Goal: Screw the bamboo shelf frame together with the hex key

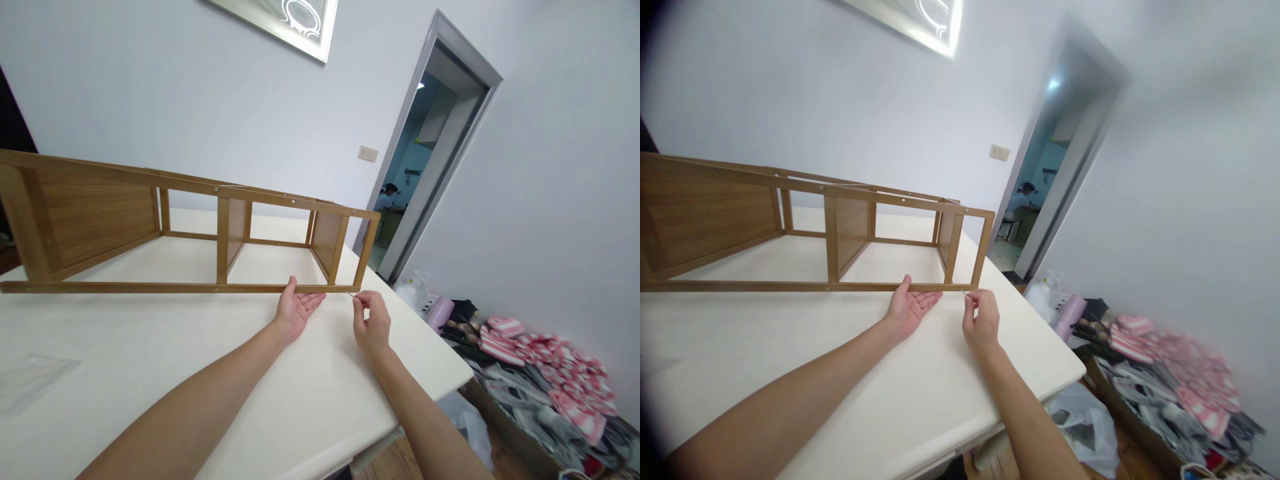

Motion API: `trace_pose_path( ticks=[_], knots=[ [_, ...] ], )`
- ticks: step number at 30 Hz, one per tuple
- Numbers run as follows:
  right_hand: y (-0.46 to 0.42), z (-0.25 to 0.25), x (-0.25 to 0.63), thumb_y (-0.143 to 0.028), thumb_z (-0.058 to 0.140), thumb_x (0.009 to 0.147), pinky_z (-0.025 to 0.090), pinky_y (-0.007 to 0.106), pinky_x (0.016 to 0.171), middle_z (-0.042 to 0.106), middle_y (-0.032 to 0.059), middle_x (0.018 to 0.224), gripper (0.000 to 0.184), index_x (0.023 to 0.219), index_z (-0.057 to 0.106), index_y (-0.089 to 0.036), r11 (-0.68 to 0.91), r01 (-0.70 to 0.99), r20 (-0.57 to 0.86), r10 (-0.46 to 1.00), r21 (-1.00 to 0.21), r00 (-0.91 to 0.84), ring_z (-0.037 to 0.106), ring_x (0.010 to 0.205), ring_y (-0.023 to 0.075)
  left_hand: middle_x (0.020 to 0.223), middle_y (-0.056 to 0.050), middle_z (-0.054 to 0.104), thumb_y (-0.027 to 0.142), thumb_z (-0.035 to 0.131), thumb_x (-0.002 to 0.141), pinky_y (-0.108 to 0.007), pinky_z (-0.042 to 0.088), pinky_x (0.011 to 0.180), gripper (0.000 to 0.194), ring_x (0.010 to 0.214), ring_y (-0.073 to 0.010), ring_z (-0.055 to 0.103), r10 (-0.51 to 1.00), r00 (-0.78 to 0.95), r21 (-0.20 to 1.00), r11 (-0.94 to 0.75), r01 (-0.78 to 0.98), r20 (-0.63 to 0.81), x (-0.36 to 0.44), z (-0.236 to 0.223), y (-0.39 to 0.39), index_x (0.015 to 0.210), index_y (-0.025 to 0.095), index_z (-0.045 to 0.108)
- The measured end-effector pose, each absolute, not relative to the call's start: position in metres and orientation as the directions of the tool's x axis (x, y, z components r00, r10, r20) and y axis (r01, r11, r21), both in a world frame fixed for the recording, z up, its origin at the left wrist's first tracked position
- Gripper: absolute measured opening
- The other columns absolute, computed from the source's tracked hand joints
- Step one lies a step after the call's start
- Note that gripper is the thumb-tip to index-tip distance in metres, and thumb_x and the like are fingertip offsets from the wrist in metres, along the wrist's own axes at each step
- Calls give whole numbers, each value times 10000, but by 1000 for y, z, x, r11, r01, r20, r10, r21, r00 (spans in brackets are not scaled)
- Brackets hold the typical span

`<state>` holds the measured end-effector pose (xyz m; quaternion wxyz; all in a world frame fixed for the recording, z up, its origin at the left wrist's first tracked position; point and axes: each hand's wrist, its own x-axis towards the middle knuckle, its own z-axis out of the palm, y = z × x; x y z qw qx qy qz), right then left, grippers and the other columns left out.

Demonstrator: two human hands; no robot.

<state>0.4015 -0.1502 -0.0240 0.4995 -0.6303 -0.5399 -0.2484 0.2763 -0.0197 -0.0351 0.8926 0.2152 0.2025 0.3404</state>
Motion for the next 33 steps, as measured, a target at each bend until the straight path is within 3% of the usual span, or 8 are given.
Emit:
trace_pose_path(
  ticks=[4, 6, 8, 11, 15, 19, 26, 33],
  knots=[
    [-149, -22, 401, -377, 401, 956, 520, 308, 627, 679, 70, 964, 208, 972, 507, -199, 66, 778, 701, 485, -625, 523, 634, 679, 144, 994, -242, 698, 371, 540, 894, -372, 494, 976, 299, 1005, -294, 687, 707, 675, 535, 662, -525, -211, 276, -33, -23, 896, 76, 592],
    [-147, -24, 402, -419, 405, 953, 516, 300, 620, 691, 45, 879, 246, 973, 514, -199, 53, 731, 642, 525, -680, 558, 629, 622, 137, 948, -204, 712, 191, 558, 873, -365, 478, 1003, 115, 1001, -272, 691, 714, 673, 548, 648, -529, -194, 275, -33, -25, 797, 106, 576],
    [-145, -27, 404, -448, 433, 941, 515, 297, 623, 681, 26, 789, 276, 959, 545, -197, 51, 717, 623, 540, -695, 566, 626, 604, 140, 917, -177, 719, 63, 565, 836, -354, 463, 1027, 109, 1004, -253, 691, 717, 679, 566, 630, -532, -160, 276, -37, -26, 738, 111, 566],
    [-142, -31, 413, -426, 453, 938, 532, 315, 666, 670, 32, 776, 283, 984, 610, -194, 83, 759, 661, 558, -646, 502, 641, 651, 155, 895, -155, 726, 20, 582, 827, -355, 464, 1034, 110, 995, -239, 694, 725, 680, 585, 599, -547, -107, 277, -44, -26, 745, 94, 590],
    [-141, -34, 429, -283, 391, 959, 554, 336, 724, 656, 74, 1000, 285, 1085, 637, -216, 168, 883, 774, 570, -438, 275, 649, 757, 151, 883, -124, 739, 62, 609, 846, -356, 478, 1021, 71, 949, -215, 708, 743, 665, 588, 572, -572, -76, 278, -51, -27, 788, 100, 619],
    [-139, -38, 438, -224, 379, 965, 562, 314, 691, 663, 54, 964, 291, 1115, 628, -235, 207, 934, 805, 580, -292, 123, 630, 710, 130, 829, -105, 747, 98, 635, 848, -339, 490, 1005, 49, 871, -176, 721, 754, 653, 588, 560, -583, -71, 276, -53, -29, 802, 104, 649],
    [-126, -49, 436, -320, 487, 950, 550, 289, 669, 663, 49, 866, 182, 964, 632, -212, 129, 953, 827, 537, -275, 166, 639, 726, 150, 863, -128, 751, 83, 629, 845, -338, 507, 985, 70, 879, -184, 720, 753, 655, 600, 554, -577, -65, 272, -55, -28, 795, 80, 678],
    [-130, -46, 433, -269, 401, 979, 544, 308, 769, 664, 78, 951, 239, 1050, 623, -216, 156, 959, 824, 555, -237, 113, 644, 875, 171, 914, -136, 749, 99, 636, 846, -388, 498, 997, 62, 917, -199, 713, 758, 649, 607, 542, -581, -55, 273, -57, -28, 797, 97, 674]
  ],
)
